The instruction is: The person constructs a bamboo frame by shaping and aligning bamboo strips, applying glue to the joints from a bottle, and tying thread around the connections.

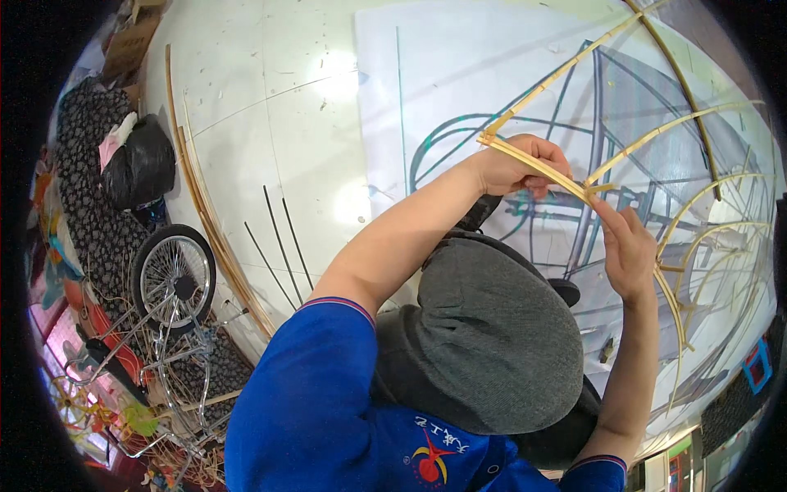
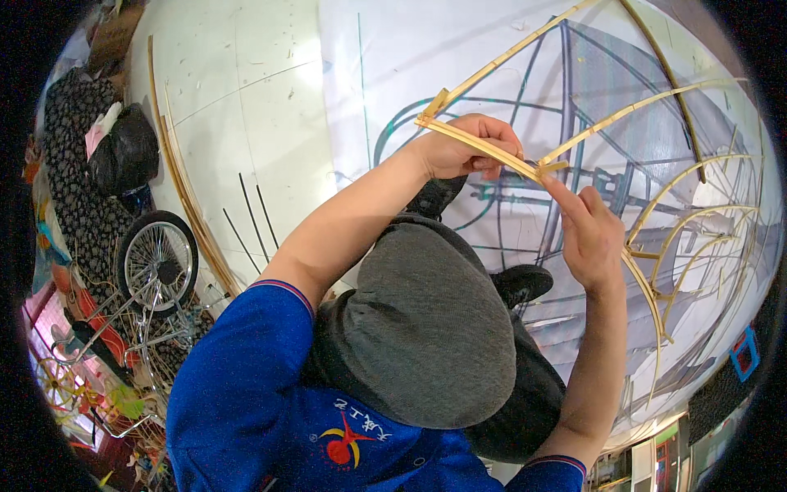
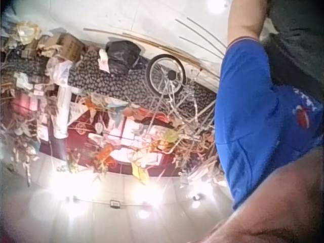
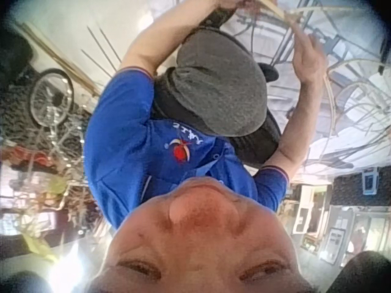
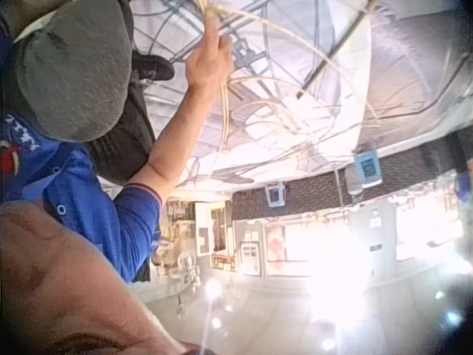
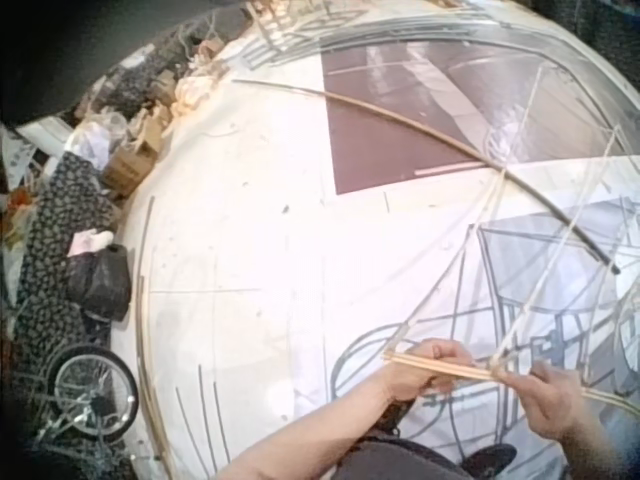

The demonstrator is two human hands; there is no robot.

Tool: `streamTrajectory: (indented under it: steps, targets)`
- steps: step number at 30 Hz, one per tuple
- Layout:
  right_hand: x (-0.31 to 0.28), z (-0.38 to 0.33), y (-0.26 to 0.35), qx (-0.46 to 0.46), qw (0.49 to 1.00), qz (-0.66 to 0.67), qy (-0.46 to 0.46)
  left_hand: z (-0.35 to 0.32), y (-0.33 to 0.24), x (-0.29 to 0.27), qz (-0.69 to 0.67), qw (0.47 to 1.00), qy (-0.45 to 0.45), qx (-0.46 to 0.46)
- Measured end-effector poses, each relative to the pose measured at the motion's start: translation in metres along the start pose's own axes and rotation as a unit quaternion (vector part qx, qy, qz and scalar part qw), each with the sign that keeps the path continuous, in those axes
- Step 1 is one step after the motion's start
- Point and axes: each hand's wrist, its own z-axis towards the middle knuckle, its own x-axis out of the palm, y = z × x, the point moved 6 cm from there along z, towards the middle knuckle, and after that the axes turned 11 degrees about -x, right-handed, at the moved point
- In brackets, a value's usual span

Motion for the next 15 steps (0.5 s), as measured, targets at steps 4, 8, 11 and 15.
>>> streamTrajectory:
  steps: [4,8,11,15]
  targets:
    - [0.001,0.001,0.000,0.006,1.000,0.015,0.002,0.002,-0.005,0.001,-0.031,0.998,0.013,0.049]
    - [-0.002,0.002,0.001,-0.005,1.000,0.011,-0.010,0.000,-0.006,0.005,-0.040,0.998,0.014,0.051]
    - [-0.002,0.002,0.001,-0.010,1.000,-0.004,-0.009,-0.007,-0.004,0.008,-0.044,0.998,0.013,0.041]
    - [-0.002,0.005,0.004,-0.011,1.000,0.000,-0.004,-0.029,0.007,0.023,-0.008,0.997,-0.077,-0.029]
